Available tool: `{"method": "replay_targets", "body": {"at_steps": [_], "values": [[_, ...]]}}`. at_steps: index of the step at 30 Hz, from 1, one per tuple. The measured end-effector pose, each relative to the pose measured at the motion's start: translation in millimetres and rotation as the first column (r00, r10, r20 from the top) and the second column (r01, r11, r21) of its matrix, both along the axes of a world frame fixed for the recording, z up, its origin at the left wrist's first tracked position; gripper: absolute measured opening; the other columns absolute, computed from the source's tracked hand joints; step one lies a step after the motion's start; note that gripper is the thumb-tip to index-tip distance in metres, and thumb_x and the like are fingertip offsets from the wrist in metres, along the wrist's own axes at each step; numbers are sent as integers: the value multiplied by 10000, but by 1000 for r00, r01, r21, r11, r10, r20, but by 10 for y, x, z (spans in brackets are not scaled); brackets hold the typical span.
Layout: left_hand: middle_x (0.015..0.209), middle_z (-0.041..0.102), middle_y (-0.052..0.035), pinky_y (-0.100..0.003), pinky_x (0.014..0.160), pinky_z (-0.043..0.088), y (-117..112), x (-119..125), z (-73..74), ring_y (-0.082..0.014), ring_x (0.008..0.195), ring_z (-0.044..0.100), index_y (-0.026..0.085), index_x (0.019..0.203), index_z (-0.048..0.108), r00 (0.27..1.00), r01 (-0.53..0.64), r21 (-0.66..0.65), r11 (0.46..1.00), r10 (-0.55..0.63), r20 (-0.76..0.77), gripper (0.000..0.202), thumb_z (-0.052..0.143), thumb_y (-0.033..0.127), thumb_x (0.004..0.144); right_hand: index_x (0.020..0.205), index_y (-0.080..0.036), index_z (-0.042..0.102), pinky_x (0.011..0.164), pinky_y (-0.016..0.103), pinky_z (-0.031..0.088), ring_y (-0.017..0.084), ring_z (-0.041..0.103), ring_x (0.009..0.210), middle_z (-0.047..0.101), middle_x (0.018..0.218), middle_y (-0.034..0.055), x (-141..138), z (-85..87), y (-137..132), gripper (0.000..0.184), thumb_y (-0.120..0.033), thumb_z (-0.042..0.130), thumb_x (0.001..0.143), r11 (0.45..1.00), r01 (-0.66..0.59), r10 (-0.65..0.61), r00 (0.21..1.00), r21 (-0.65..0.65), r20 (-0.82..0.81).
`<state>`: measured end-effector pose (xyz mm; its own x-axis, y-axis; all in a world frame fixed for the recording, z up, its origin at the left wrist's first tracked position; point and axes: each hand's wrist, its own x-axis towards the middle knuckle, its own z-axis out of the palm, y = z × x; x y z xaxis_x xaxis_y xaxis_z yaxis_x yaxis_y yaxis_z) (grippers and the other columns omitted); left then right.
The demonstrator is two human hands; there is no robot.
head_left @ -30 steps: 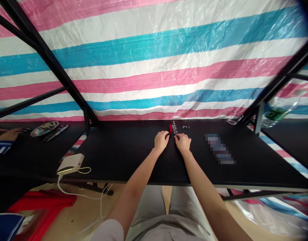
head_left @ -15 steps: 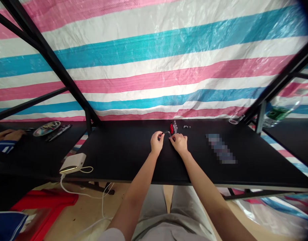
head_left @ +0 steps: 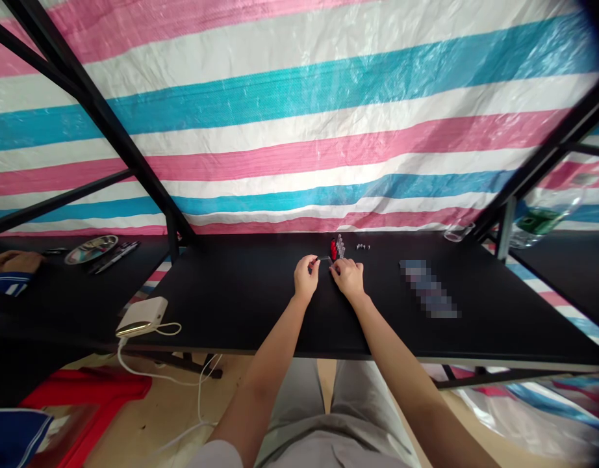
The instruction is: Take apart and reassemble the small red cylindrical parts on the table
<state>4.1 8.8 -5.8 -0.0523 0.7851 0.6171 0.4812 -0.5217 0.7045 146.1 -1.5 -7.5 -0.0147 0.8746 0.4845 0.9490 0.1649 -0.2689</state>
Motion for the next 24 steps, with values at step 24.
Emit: {"method": "replay_targets", "body": {"at_steps": [24], "values": [[961,592,-68,-187,557,434,22,16,50,-92,694,571,175,975,554,917,296,-268,917,-193,350,307,623,331,720,788,-184,611,680,290,294,168,528,732,610,722,39,-18,37,-30,210,-330,473,847,964,-228,251,949,135,-190]]}}
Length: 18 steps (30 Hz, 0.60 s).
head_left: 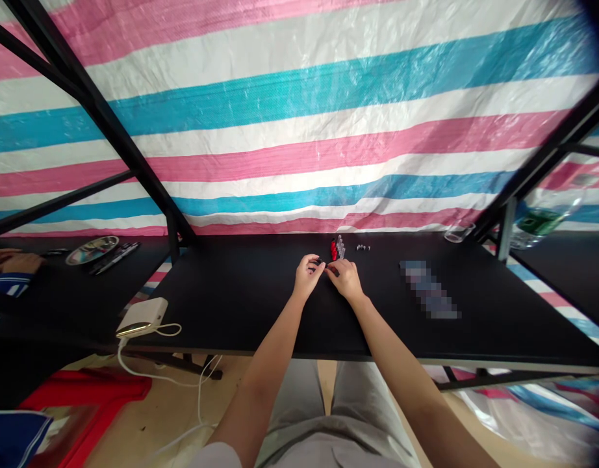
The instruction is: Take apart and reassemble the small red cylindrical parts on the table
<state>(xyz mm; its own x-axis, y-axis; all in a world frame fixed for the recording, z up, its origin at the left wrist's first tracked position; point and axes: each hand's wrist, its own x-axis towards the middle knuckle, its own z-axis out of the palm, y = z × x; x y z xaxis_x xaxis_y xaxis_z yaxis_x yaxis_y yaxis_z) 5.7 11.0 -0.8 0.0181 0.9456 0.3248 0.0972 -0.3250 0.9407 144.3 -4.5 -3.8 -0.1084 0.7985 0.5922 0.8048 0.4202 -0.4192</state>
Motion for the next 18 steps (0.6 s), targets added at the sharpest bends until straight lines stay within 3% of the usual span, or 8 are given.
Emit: {"method": "replay_targets", "body": {"at_steps": [4,8,14,18], "values": [[929,614,-67,-195,571,438,16,-16,20,-108,719,586,164,917,570,987,59,-142,988,-36,159,323,653,368,680,791,-189,611,676,288,315,167,533,725,606,706,35,-5,-6,4,212,-348,481,843,1000,-29,29,999,4,-21],[935,620,-70,-176,520,410,31,-51,34,-125,742,596,163,925,580,974,97,-207,974,-49,222,361,672,382,654,781,-186,613,671,286,330,162,536,703,600,685,32,-15,-11,11,219,-358,490,836,999,-47,48,998,12,-36],[814,641,-59,-215,574,449,7,-34,60,-139,725,605,138,821,609,981,108,-221,969,-68,184,309,681,380,642,812,-180,621,680,286,346,162,540,708,603,696,37,-29,1,1,238,-359,469,845,999,-43,42,998,-7,-48],[789,653,-64,-245,599,473,13,-12,45,-150,708,618,134,816,607,994,14,-205,979,9,113,284,649,378,677,918,-179,622,707,297,355,171,552,735,622,747,47,-36,-5,0,264,-382,472,839,998,-16,13,998,-56,-66]]}}
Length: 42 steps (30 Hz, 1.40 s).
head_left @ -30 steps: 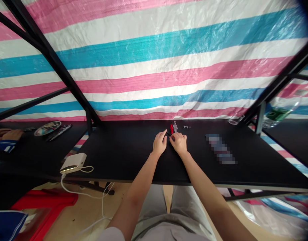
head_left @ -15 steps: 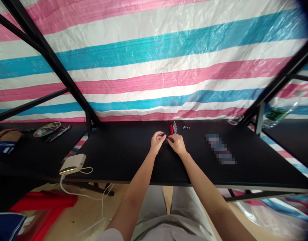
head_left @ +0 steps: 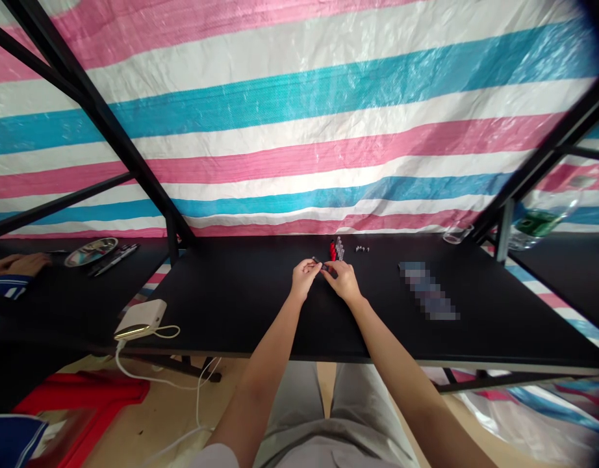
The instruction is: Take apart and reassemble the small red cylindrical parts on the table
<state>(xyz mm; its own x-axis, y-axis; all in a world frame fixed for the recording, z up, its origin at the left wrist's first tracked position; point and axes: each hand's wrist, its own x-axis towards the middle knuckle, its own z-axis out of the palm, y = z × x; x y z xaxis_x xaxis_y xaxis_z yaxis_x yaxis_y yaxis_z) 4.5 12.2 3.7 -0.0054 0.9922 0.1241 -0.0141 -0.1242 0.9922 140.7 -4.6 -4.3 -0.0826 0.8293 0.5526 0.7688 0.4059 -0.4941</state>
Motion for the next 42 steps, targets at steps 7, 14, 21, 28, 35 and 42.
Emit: {"method": "replay_targets", "body": {"at_steps": [7,14,21,28,35,42], "values": [[789,633,-38,-266,677,454,211,-228,86,-112,620,566,161,796,596,803,-222,284,933,340,-489,116,582,260,737,943,-186,618,726,300,364,175,561,788,634,786,47,16,-66,42,236,-319,450,843,999,7,-7,1000,-42,-7],[883,615,-53,-266,717,415,379,-557,114,-152,783,566,180,818,600,553,-262,253,931,360,-752,118,542,273,775,894,-194,627,717,289,371,163,563,786,647,828,38,31,-96,64,196,-261,453,831,999,-14,14,1000,-42,-4],[980,595,-61,-367,793,387,423,-618,95,-235,960,513,209,803,625,416,-286,165,944,277,-866,112,574,290,746,874,-194,631,705,286,385,163,572,771,650,817,44,30,-89,60,204,-264,445,830,999,-2,2,1000,-36,19],[980,583,-75,-380,813,379,452,-607,73,-240,967,503,215,804,642,385,-315,157,936,278,-880,139,558,318,764,863,-195,634,694,281,393,162,576,761,647,803,46,36,-83,62,205,-261,442,828,999,5,-3,999,-32,47],[987,592,-81,-368,800,401,419,-654,190,-244,960,536,213,852,633,348,-249,119,961,203,-915,233,597,403,721,862,-193,631,704,288,385,169,575,769,651,812,50,38,-99,66,212,-267,435,833,999,17,-15,999,-30,38],[851,647,-118,-313,699,435,362,-614,532,-250,832,609,172,735,649,290,-106,-99,989,-65,-955,242,587,404,714,850,-196,637,706,288,395,167,580,752,656,812,52,45,-75,60,220,-276,433,825,997,75,-75,997,-15,-8]]}}
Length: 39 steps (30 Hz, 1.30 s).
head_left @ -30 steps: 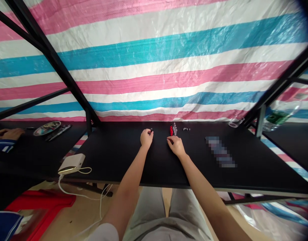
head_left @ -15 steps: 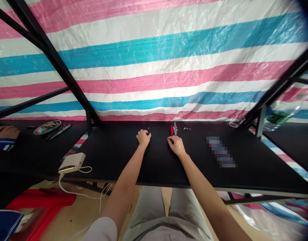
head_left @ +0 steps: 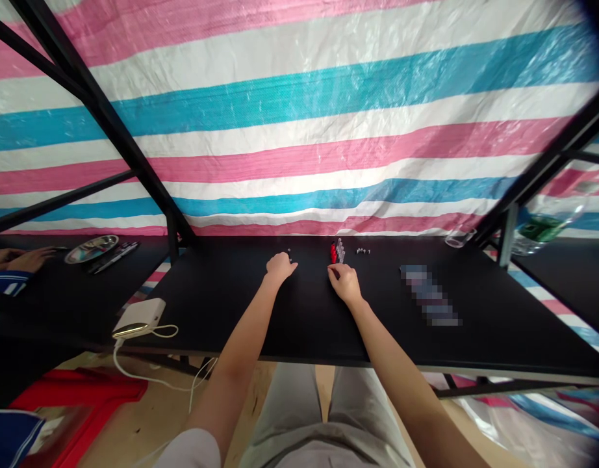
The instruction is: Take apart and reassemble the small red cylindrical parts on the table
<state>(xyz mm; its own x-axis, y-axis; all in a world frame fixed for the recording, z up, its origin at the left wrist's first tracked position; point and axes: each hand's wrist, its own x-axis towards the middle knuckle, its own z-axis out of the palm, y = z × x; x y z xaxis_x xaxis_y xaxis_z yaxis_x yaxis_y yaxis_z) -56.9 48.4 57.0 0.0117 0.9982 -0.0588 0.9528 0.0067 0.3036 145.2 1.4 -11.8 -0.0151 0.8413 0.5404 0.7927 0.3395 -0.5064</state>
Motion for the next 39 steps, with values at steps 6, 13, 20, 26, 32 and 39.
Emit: {"method": "replay_targets", "body": {"at_steps": [6,13,20,26,32,39], "values": [[806,648,-64,-279,688,444,-117,304,-39,-217,761,615,207,970,637,888,410,108,905,-424,180,327,611,391,700,841,-176,637,665,286,426,170,587,676,659,777,68,11,35,-15,253,-310,425,816,993,120,-121,973,-14,-197],[843,580,-31,-272,757,447,-209,698,-285,-202,825,602,266,1272,416,799,467,375,801,-564,209,629,650,269,688,865,-157,623,626,273,456,160,579,611,643,716,65,57,67,-11,291,-363,427,802,961,271,-265,860,-48,-435],[946,569,-71,-299,745,445,-113,842,-385,-213,864,566,232,1136,519,865,428,420,800,-498,69,383,550,164,761,850,-155,612,657,285,441,166,567,658,632,757,73,94,64,6,253,-337,450,782,950,296,-309,830,-104,-464],[843,588,-36,-259,710,433,-60,783,-410,-158,794,560,203,830,590,911,299,424,855,-388,140,97,495,195,812,831,-186,631,816,389,368,228,519,954,595,1038,93,67,22,8,203,-286,467,764,912,395,-409,890,-105,-202],[800,624,-37,-259,711,436,-78,615,-510,-142,758,566,182,799,616,896,118,427,897,-282,344,79,541,186,774,914,-218,645,950,436,266,226,458,1096,576,1145,64,38,-72,20,223,-254,480,768,931,313,-328,943,-186,-55],[733,633,-43,-256,648,466,-244,431,-622,-124,651,579,144,805,621,519,-152,256,955,-143,843,147,606,266,724,1046,-241,615,972,507,217,255,413,1155,551,1201,63,23,-119,37,290,-274,457,805,933,300,-300,953,-199,31]]}}
